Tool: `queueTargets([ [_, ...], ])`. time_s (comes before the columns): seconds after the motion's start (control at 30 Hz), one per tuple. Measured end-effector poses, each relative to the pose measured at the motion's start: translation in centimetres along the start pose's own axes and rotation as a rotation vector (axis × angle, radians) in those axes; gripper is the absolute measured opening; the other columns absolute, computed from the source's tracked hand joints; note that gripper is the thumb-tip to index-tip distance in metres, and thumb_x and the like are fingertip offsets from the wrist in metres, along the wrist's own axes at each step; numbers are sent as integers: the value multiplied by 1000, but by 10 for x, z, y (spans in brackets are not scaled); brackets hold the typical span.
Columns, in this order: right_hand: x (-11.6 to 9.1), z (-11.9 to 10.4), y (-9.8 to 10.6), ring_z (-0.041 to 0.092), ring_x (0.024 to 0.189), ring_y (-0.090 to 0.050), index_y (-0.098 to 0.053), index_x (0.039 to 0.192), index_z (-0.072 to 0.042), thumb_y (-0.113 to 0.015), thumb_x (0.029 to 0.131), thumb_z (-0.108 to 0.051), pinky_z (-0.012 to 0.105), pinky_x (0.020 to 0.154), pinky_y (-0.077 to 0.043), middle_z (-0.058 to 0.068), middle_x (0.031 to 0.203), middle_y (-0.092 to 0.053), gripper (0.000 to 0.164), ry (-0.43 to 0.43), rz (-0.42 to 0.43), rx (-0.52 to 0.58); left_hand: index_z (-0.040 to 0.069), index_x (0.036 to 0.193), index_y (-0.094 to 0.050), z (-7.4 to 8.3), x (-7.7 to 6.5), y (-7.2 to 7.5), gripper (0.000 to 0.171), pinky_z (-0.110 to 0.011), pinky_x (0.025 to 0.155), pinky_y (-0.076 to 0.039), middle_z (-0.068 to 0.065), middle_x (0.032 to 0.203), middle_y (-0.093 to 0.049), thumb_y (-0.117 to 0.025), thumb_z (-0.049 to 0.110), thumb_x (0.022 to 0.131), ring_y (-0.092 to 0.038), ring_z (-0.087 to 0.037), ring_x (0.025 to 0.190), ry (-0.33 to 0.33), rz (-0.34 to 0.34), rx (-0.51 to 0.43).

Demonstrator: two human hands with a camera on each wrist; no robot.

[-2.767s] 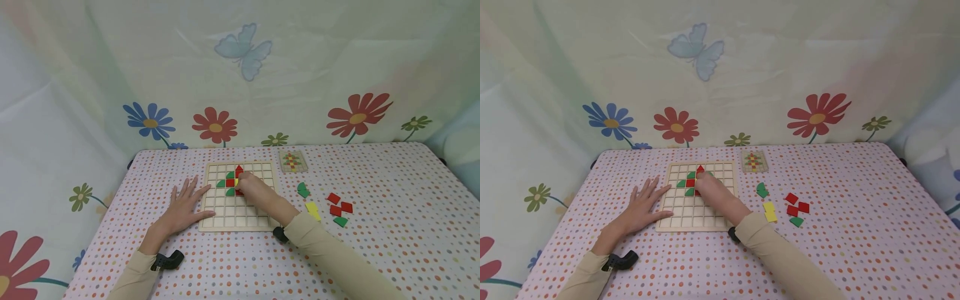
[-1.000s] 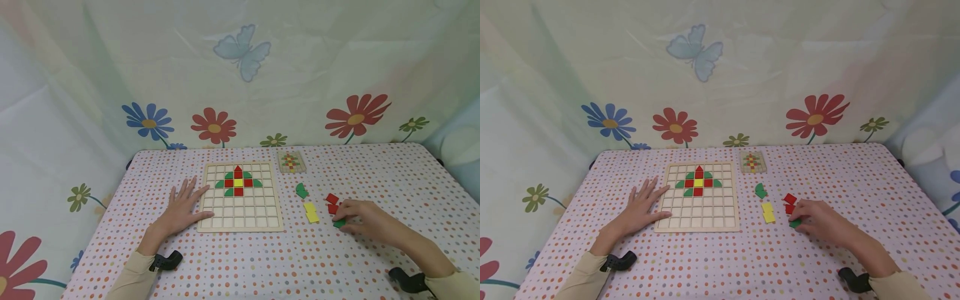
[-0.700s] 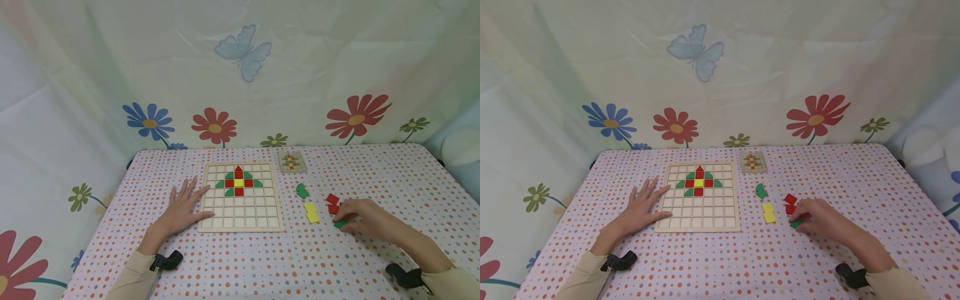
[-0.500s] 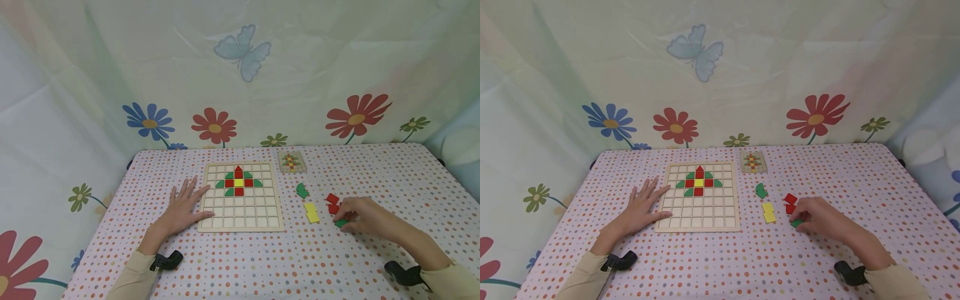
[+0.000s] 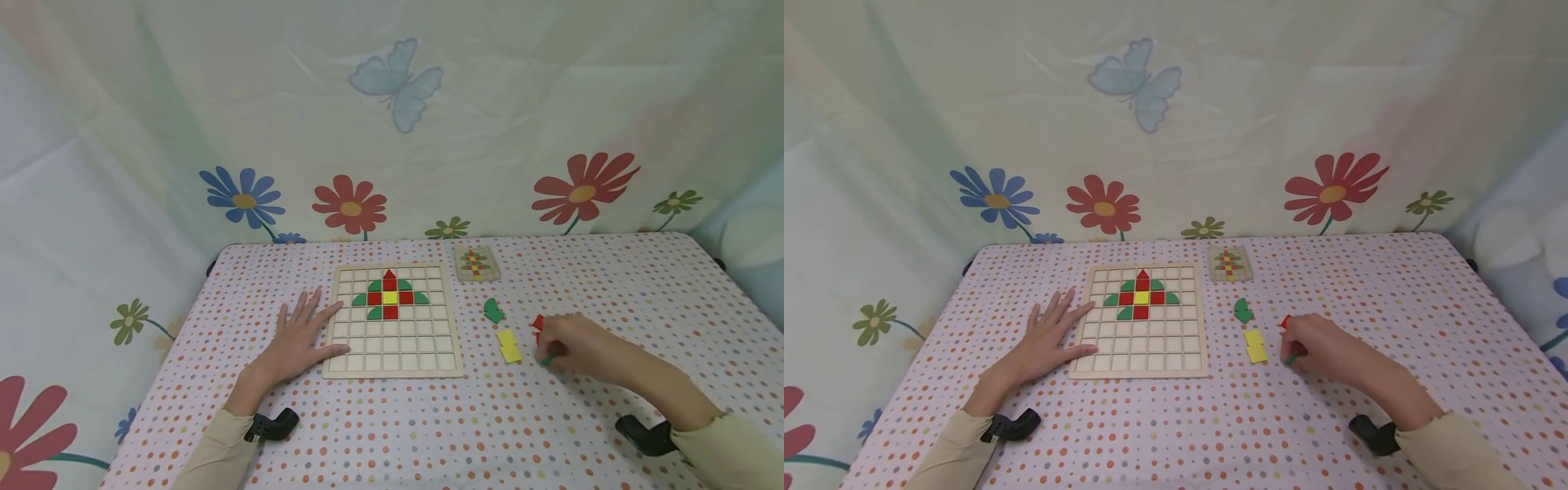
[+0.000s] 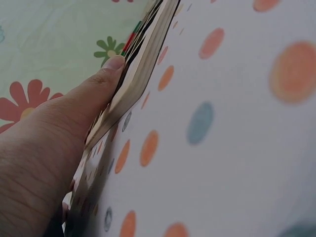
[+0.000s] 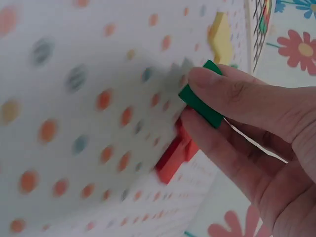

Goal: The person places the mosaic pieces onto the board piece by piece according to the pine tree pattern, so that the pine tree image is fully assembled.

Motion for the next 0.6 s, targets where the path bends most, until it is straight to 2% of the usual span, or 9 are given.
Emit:
queueTargets([
  [0.1, 13, -12, 0, 3, 72, -49, -71, 81, -17, -86, 77, 10, 24, 60, -49, -10, 82, -58, 31, -12, -3, -18, 25, 165, -35, 0, 0, 1, 91, -71, 122, 7, -15, 175, -3, -66, 68, 91, 6, -41, 160, 1, -3, 0],
  [0.13, 18, -17, 0, 7, 75, -56, -72, 82, -16, -85, 79, 10, 26, 62, -52, -9, 84, -59, 29, -8, -1, -30, 25, 165, -35, 0, 0, 1, 91, -70, 122, 8, -14, 176, -3, -66, 68, 91, 6, -41, 160, 3, -5, 0],
  [0.23, 36, -30, 1, 14, 77, -57, -77, 86, -12, -83, 83, 9, 27, 63, -53, -5, 85, -59, 22, 10, 19, -45, 25, 165, -35, 0, 0, 1, 91, -71, 121, 8, -15, 175, -3, -67, 67, 91, 6, -41, 160, -3, -5, -11],
  [0.33, 54, -43, 2, 12, 80, -60, -80, 90, -9, -82, 84, 8, 26, 64, -54, -4, 87, -61, 18, 52, 49, -46, 25, 165, -35, 1, 1, 1, 91, -71, 122, 8, -14, 176, -3, -68, 66, 91, 6, -41, 160, -14, -6, -19],
  [0.37, 61, -47, 2, 8, 76, -56, -80, 91, -8, -81, 85, 8, 24, 62, -53, -4, 86, -60, 17, 70, 59, -36, 25, 165, -36, 0, 1, 1, 90, -71, 121, 8, -15, 175, -3, -68, 66, 92, 6, -41, 160, -19, -4, -21],
  [0.43, 73, -54, 2, 6, 77, -58, -79, 93, -7, -81, 86, 7, 24, 64, -54, -4, 88, -62, 16, 96, 71, -15, 25, 165, -36, 0, 1, 0, 89, -70, 122, 8, -14, 176, -2, -67, 66, 92, 6, -41, 160, -19, -5, -18],
  [0.6, 104, -68, -5, 9, 82, -61, -79, 97, -7, -80, 88, 4, 25, 68, -55, -3, 93, -66, 14, 136, 108, 58, 25, 165, -36, -1, 2, 0, 89, -71, 122, 8, -14, 175, -2, -67, 66, 92, 6, -41, 160, -13, -10, -15],
])
Point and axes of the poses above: each hand's wrist, its own x-axis towards the middle knuckle, its own y-axis out of the back of the hand, z = x × y, the point moved 1 cm from there along x, towards the middle knuckle
